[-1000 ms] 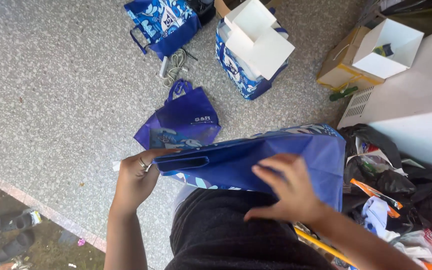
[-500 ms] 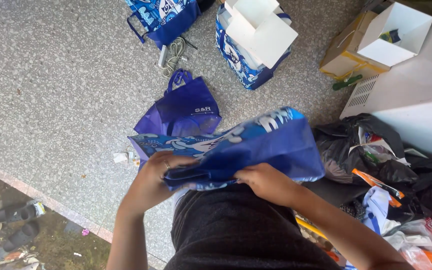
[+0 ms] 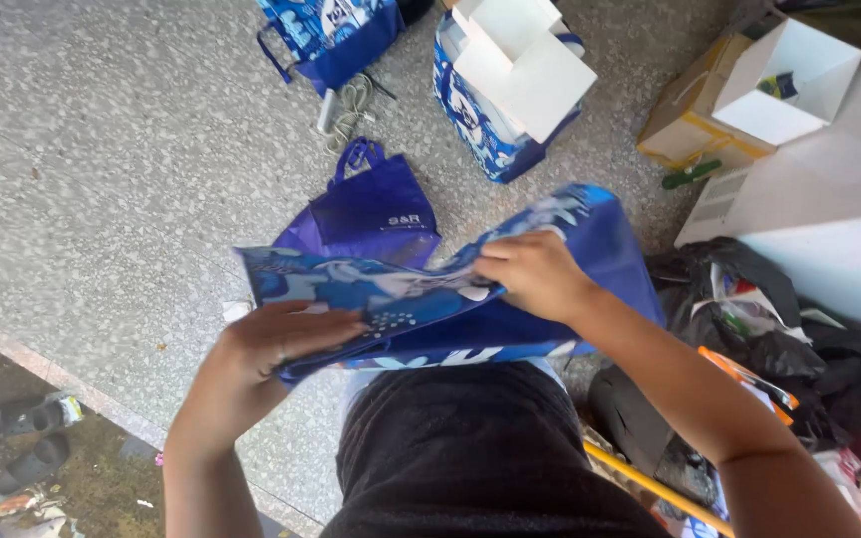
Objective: Fold reusable shopping bags and place them on a shelf.
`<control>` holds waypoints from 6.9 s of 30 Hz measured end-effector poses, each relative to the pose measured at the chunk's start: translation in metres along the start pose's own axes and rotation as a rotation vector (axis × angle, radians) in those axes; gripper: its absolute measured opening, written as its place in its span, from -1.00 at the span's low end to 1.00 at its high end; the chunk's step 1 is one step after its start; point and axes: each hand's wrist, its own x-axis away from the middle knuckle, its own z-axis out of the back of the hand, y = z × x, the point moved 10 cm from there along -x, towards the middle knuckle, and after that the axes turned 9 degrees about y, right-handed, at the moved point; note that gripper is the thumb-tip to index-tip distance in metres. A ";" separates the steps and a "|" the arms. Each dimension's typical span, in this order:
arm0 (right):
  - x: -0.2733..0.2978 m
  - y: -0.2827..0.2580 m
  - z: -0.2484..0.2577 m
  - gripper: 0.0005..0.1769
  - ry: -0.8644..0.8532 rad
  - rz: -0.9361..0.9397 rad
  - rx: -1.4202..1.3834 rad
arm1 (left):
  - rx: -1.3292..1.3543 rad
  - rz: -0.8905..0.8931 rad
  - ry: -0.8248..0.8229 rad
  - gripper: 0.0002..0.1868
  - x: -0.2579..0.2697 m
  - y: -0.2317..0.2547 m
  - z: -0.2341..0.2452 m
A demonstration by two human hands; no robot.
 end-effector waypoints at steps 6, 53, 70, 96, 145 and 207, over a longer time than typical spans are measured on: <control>-0.013 -0.015 0.064 -0.37 0.145 0.036 0.022 | 0.078 0.132 0.202 -0.69 0.036 -0.032 0.014; 0.136 0.033 -0.034 -0.79 0.072 -0.539 -0.501 | -0.026 1.358 -1.108 -0.27 0.329 -0.235 -0.085; 0.089 -0.037 0.002 -0.61 0.212 -0.728 -0.651 | 0.205 0.222 -0.186 -0.28 0.008 -0.065 -0.174; 0.027 -0.080 -0.046 -0.35 -0.354 -0.001 -0.837 | 0.246 0.369 -0.191 -0.77 0.053 -0.080 -0.044; 0.145 0.093 0.199 -0.76 0.800 -0.295 -0.654 | -0.331 0.445 -0.378 0.66 0.095 -0.101 -0.078; 0.308 0.110 0.129 -0.85 1.035 -0.865 -0.431 | 0.240 0.512 0.347 -0.72 0.094 -0.273 -0.093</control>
